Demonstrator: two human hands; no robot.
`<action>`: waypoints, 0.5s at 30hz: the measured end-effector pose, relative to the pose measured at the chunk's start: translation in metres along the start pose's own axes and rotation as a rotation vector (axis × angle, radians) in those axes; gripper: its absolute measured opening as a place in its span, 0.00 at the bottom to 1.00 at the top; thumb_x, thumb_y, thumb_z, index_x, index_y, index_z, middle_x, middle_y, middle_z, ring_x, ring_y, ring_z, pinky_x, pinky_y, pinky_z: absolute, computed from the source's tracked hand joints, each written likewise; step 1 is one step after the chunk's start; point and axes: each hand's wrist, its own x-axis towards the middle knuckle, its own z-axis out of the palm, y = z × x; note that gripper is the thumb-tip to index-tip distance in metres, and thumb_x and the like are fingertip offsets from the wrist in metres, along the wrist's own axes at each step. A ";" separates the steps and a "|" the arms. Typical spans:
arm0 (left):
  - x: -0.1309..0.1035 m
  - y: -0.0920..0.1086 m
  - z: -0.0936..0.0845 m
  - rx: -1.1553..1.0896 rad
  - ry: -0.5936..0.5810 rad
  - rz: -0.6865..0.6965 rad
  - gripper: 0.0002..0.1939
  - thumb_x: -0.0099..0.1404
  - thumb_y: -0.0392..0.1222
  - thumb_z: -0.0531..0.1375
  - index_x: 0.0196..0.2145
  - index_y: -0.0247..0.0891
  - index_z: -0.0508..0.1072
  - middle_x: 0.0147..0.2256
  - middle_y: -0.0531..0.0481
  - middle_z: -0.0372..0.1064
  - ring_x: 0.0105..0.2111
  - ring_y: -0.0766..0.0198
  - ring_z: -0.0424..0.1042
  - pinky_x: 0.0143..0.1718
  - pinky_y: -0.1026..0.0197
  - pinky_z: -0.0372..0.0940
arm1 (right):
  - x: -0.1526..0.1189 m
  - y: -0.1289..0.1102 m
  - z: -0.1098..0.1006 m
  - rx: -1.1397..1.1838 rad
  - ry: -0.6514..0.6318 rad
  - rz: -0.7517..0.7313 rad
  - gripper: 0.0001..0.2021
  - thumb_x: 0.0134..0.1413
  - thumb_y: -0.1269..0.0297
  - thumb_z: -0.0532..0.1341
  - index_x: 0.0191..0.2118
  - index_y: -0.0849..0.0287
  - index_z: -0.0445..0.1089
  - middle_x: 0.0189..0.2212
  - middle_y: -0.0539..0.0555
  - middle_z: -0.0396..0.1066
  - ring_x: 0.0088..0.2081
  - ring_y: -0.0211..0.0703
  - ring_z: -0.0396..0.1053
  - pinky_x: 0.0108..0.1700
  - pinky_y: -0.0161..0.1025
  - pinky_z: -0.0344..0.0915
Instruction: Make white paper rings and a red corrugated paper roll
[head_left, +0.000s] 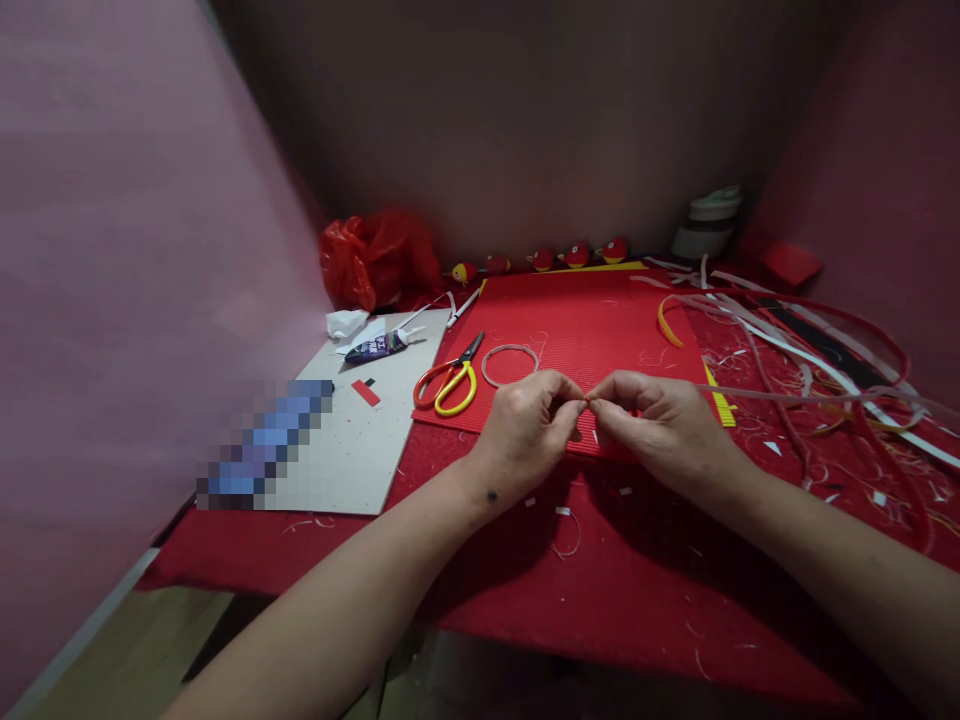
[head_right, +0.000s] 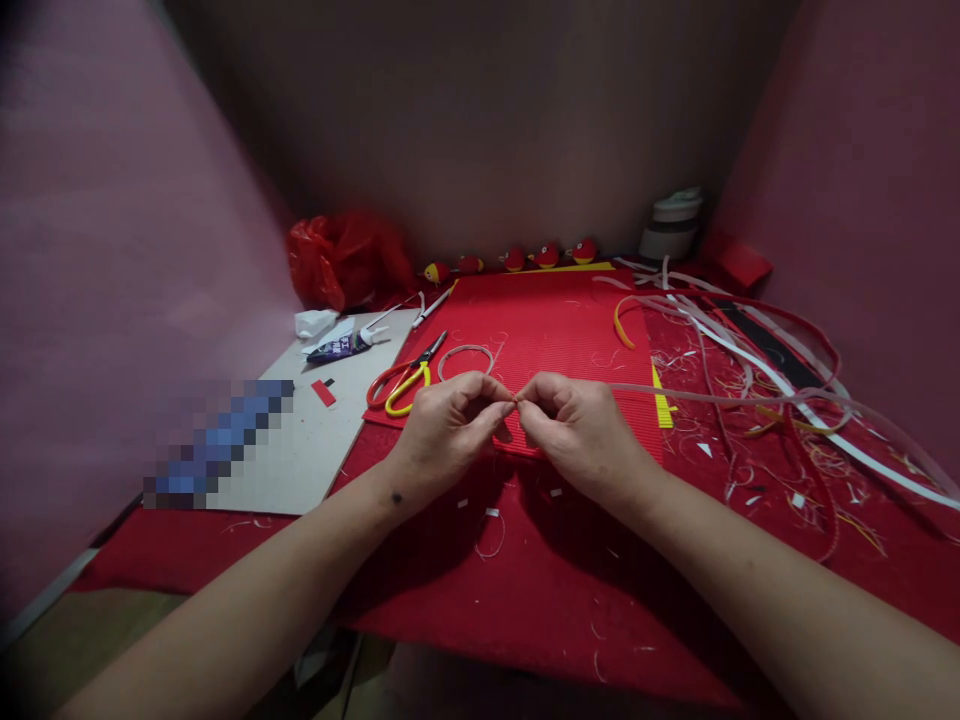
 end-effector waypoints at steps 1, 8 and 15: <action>0.000 0.000 0.000 0.011 0.016 0.010 0.03 0.57 0.31 0.56 0.28 0.33 0.69 0.22 0.51 0.68 0.22 0.71 0.67 0.24 0.70 0.62 | 0.000 0.000 0.000 -0.014 0.001 -0.013 0.07 0.49 0.69 0.54 0.24 0.60 0.65 0.16 0.47 0.62 0.19 0.33 0.58 0.22 0.31 0.54; -0.001 0.002 0.001 0.017 0.046 0.018 0.04 0.57 0.31 0.55 0.28 0.33 0.69 0.22 0.52 0.68 0.22 0.72 0.67 0.24 0.70 0.62 | -0.001 -0.001 -0.002 -0.060 -0.006 -0.065 0.07 0.50 0.69 0.54 0.25 0.60 0.66 0.16 0.48 0.64 0.19 0.33 0.59 0.23 0.31 0.56; 0.001 0.001 -0.003 -0.121 -0.072 -0.125 0.04 0.59 0.35 0.54 0.29 0.34 0.68 0.22 0.52 0.69 0.21 0.72 0.68 0.25 0.69 0.64 | 0.001 -0.001 -0.001 -0.003 -0.024 -0.039 0.08 0.51 0.67 0.55 0.23 0.60 0.65 0.17 0.48 0.65 0.19 0.33 0.60 0.23 0.30 0.57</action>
